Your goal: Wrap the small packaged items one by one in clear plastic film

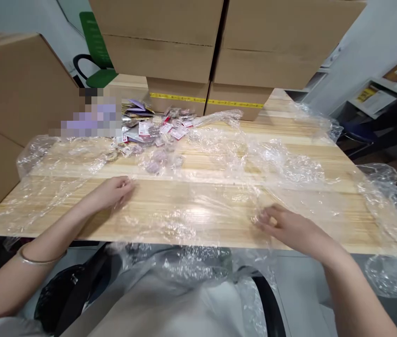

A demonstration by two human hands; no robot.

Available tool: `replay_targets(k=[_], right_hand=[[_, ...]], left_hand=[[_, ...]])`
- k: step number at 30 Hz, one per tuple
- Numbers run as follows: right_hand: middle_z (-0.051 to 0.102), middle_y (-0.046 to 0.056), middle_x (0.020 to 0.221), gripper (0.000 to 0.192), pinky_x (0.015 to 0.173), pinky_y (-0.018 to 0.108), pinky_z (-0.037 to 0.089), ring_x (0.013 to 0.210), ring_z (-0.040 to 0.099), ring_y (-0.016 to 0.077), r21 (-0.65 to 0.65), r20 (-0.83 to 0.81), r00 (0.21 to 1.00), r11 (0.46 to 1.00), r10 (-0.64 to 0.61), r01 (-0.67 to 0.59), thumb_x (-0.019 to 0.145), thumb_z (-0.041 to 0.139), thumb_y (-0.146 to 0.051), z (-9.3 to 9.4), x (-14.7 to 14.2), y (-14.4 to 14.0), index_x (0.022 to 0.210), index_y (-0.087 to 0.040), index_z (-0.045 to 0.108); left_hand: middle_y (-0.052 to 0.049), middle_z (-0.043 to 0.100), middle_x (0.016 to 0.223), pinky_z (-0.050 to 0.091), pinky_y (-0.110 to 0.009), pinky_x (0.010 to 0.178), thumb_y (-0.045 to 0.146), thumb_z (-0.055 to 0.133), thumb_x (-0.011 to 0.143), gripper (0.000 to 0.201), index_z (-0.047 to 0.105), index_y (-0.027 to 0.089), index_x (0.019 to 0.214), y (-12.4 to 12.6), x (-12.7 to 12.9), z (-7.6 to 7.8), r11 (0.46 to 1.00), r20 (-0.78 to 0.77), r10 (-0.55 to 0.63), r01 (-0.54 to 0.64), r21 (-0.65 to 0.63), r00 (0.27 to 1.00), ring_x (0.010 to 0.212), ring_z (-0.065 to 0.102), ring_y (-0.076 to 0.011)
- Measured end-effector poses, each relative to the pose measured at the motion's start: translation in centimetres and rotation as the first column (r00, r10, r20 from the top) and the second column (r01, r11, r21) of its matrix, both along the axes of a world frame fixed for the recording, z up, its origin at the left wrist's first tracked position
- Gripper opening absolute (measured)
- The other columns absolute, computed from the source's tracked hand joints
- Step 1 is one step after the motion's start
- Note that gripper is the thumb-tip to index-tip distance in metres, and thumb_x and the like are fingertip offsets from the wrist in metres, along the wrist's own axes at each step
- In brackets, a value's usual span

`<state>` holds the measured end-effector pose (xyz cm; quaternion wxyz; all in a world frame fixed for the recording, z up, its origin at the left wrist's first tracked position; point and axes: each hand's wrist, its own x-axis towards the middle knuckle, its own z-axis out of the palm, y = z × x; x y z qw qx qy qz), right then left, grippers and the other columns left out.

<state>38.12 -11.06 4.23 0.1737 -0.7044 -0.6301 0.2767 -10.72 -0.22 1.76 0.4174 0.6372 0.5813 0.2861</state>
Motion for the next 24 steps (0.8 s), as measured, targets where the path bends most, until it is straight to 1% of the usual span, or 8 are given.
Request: replay_targets(k=[2,6,8,10,12,17,21,24], right_hand=[[0.065,0.007,0.059,0.036,0.042,0.040,0.040,0.044,0.056,0.0247,-0.075,0.343,0.939,0.997,0.011,0.016,0.067,0.078,-0.061,0.8,0.9,-0.1,0.058,-0.030,0.062],[0.070,0.011,0.078,0.026,0.056,0.045,0.046,0.063,0.063,0.0294,0.315,0.461,0.882,0.947,-0.102,-0.055,0.088,0.059,-0.055,2.6,-3.1,3.1,0.082,-0.031,0.065],[0.071,0.012,0.110,0.031,0.074,0.046,0.052,0.092,0.067,0.0306,0.319,0.316,0.933,0.907,0.172,-0.276,0.093,0.054,-0.050,2.3,-7.5,6.4,0.110,-0.028,0.065],[0.063,0.012,0.132,0.045,0.090,0.043,0.050,0.114,0.062,0.0308,0.222,0.281,0.865,0.849,0.416,-0.480,0.089,0.062,-0.045,1.3,-11.7,9.7,0.129,-0.023,0.058],[0.069,0.012,0.121,0.039,0.089,0.039,0.050,0.108,0.064,0.0294,0.080,0.367,0.829,0.874,0.421,-0.479,0.087,0.065,-0.039,0.1,-14.4,12.2,0.122,-0.022,0.062],[0.073,0.018,0.083,0.038,0.066,0.038,0.047,0.077,0.070,0.0316,0.073,0.539,0.835,0.981,0.111,-0.178,0.100,0.036,-0.033,0.7,-13.0,13.3,0.114,-0.011,0.063],[0.071,0.022,0.083,0.051,0.068,0.043,0.047,0.082,0.070,0.0379,0.215,0.646,0.716,0.963,-0.266,0.164,0.102,0.024,-0.038,2.5,-9.2,12.2,0.113,-0.008,0.063],[0.069,0.029,0.098,0.050,0.083,0.053,0.046,0.102,0.066,0.0418,0.279,0.666,0.685,0.950,-0.295,0.138,0.102,0.022,-0.028,2.0,-8.7,12.0,0.115,-0.001,0.062]], left_hand=[[0.004,0.040,0.036,0.019,-0.022,0.035,0.023,0.075,0.067,0.038,0.044,0.023,0.046,-0.6,0.1,0.4,0.987,-0.302,0.014,0.035,0.155,0.953,0.030,0.035,-0.0122],[-0.006,0.059,0.070,0.049,-0.035,0.067,0.024,0.068,0.072,0.014,0.054,0.022,0.072,-2.3,2.6,2.6,0.864,-0.432,0.216,0.035,0.503,0.876,0.073,0.063,-0.0287],[-0.014,0.066,0.104,0.045,-0.048,0.096,0.027,0.065,0.078,0.015,0.061,0.020,0.091,-2.6,4.8,3.0,0.821,-0.361,0.050,0.167,0.546,0.931,0.109,0.060,-0.0368],[-0.013,0.060,0.131,0.031,-0.051,0.114,0.034,0.066,0.082,0.029,0.064,0.022,0.108,-2.5,6.8,2.5,0.772,-0.315,-0.222,0.363,0.522,0.923,0.132,0.048,-0.0367],[-0.010,0.049,0.149,0.021,-0.051,0.121,0.043,0.065,0.085,0.046,0.059,0.026,0.127,-2.2,7.8,1.2,0.704,-0.357,-0.385,0.521,0.483,0.851,0.144,0.036,-0.0348],[-0.016,0.013,0.166,0.008,-0.055,0.123,0.061,0.041,0.097,0.075,0.023,0.020,0.157,-2.0,6.5,-2.2,0.685,-0.681,-0.335,0.664,0.298,0.651,0.153,0.007,-0.0339],[-0.018,0.011,0.165,0.007,-0.055,0.123,0.066,0.031,0.097,0.078,0.017,0.019,0.158,-1.9,5.6,-2.8,0.727,-0.742,-0.319,0.654,0.207,0.590,0.154,0.004,-0.0316],[-0.019,0.013,0.165,0.006,-0.057,0.122,0.067,0.030,0.097,0.080,0.020,0.017,0.158,-1.4,6.0,-2.7,0.741,-0.742,-0.324,0.645,0.187,0.587,0.154,0.006,-0.0320]])
